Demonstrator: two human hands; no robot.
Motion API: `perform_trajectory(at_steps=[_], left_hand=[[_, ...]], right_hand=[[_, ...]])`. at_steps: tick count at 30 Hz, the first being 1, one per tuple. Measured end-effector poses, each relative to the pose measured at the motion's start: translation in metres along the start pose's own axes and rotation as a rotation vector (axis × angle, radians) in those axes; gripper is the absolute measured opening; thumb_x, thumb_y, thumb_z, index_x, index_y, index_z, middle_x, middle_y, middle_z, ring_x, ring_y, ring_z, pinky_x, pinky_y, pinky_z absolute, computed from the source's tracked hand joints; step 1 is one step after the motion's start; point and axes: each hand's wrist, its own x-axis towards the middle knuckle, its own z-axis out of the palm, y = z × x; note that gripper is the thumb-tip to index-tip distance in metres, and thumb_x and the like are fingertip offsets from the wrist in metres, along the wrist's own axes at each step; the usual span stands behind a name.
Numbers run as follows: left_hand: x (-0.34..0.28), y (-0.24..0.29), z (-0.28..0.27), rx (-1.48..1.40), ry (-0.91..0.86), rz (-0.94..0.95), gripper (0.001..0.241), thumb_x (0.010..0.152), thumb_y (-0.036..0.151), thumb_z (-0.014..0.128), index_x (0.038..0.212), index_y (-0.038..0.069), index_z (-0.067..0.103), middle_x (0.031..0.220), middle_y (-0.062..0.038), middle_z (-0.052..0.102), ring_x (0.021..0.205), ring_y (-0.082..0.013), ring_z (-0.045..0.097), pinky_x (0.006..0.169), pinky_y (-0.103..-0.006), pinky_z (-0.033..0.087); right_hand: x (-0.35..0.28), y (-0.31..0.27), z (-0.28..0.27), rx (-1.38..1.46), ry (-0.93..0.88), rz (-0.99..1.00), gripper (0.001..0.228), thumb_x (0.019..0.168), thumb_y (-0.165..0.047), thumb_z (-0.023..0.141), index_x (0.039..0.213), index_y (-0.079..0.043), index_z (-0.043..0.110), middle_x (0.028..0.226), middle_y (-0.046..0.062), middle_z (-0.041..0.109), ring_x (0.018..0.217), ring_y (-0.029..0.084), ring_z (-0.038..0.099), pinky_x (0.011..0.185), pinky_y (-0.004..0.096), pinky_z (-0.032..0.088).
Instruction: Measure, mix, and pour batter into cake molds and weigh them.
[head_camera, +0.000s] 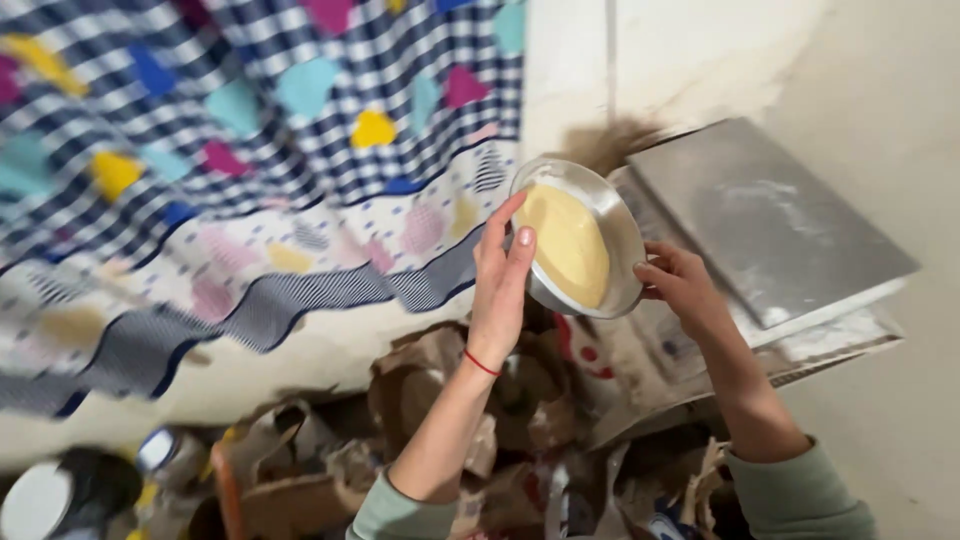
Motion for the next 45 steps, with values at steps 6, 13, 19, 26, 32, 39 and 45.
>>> perform_trajectory(at_steps=[6,13,19,26,32,39,45], left_hand=[[0.060,-0.056,0.081,-0.310,-0.165,-0.021,0.074,0.103,0.059,0.047,0.152,0.003,0.044,0.153,-0.016,0.049,0.141,-0.0245,0.043,0.117,-0.0380,0.030],[0.082,-0.102,0.181,-0.471,-0.333,-0.212,0.086,0.095,0.069,0.047,0.155,0.007,0.039,0.146,-0.013,0.052,0.134,-0.0237,0.051,0.108,-0.0390,0.042],[0.087,-0.127,0.208,-0.465,-0.328,-0.296,0.089,0.093,0.071,0.050,0.153,0.005,0.043,0.142,-0.011,0.055,0.129,-0.0215,0.051,0.104,-0.0388,0.041],[0.090,-0.149,0.197,-0.464,-0.318,-0.299,0.073,0.099,0.053,0.054,0.153,0.006,0.042,0.142,-0.009,0.054,0.128,-0.0204,0.052,0.105,-0.0377,0.042],[0.066,-0.153,0.133,-0.407,-0.229,-0.239,0.060,0.103,0.037,0.055,0.152,0.005,0.043,0.151,-0.011,0.050,0.138,-0.0205,0.048,0.109,-0.0362,0.042],[0.026,-0.147,0.064,-0.388,-0.094,-0.282,0.058,0.102,0.039,0.057,0.148,0.005,0.049,0.150,-0.012,0.054,0.135,-0.0213,0.052,0.104,-0.0359,0.044],[-0.007,-0.143,0.013,-0.386,-0.034,-0.254,0.059,0.102,0.040,0.057,0.149,0.006,0.046,0.153,-0.010,0.051,0.138,-0.0191,0.050,0.103,-0.0341,0.044]], right_hand=[[-0.001,-0.048,-0.118,-0.229,0.210,-0.099,0.045,0.090,-0.013,0.068,0.130,0.006,0.062,0.091,0.015,0.074,0.077,0.019,0.072,0.069,0.035,0.062],[0.004,-0.066,-0.222,-0.770,0.434,-0.126,0.047,0.086,-0.014,0.071,0.130,0.002,0.067,0.082,0.015,0.074,0.070,0.019,0.070,0.067,0.033,0.055],[0.015,-0.041,-0.252,-0.750,0.431,-0.017,0.046,0.085,-0.013,0.072,0.128,0.003,0.068,0.083,0.017,0.075,0.070,0.019,0.070,0.067,0.034,0.055],[0.000,-0.060,-0.242,-0.723,0.401,0.090,0.049,0.091,-0.021,0.072,0.135,0.000,0.065,0.087,0.017,0.076,0.070,0.021,0.071,0.068,0.035,0.056],[-0.043,-0.116,-0.189,-0.847,0.528,-0.132,0.052,0.100,-0.024,0.070,0.146,-0.002,0.060,0.101,0.017,0.076,0.080,0.022,0.072,0.074,0.036,0.058],[-0.059,-0.123,-0.103,-0.885,0.410,-0.294,0.038,0.099,-0.019,0.070,0.134,-0.006,0.069,0.095,0.014,0.076,0.085,0.021,0.075,0.082,0.035,0.060],[-0.059,-0.123,-0.026,-0.812,0.163,-0.309,0.035,0.096,-0.017,0.069,0.128,-0.005,0.070,0.092,0.014,0.077,0.080,0.021,0.076,0.073,0.036,0.059]])
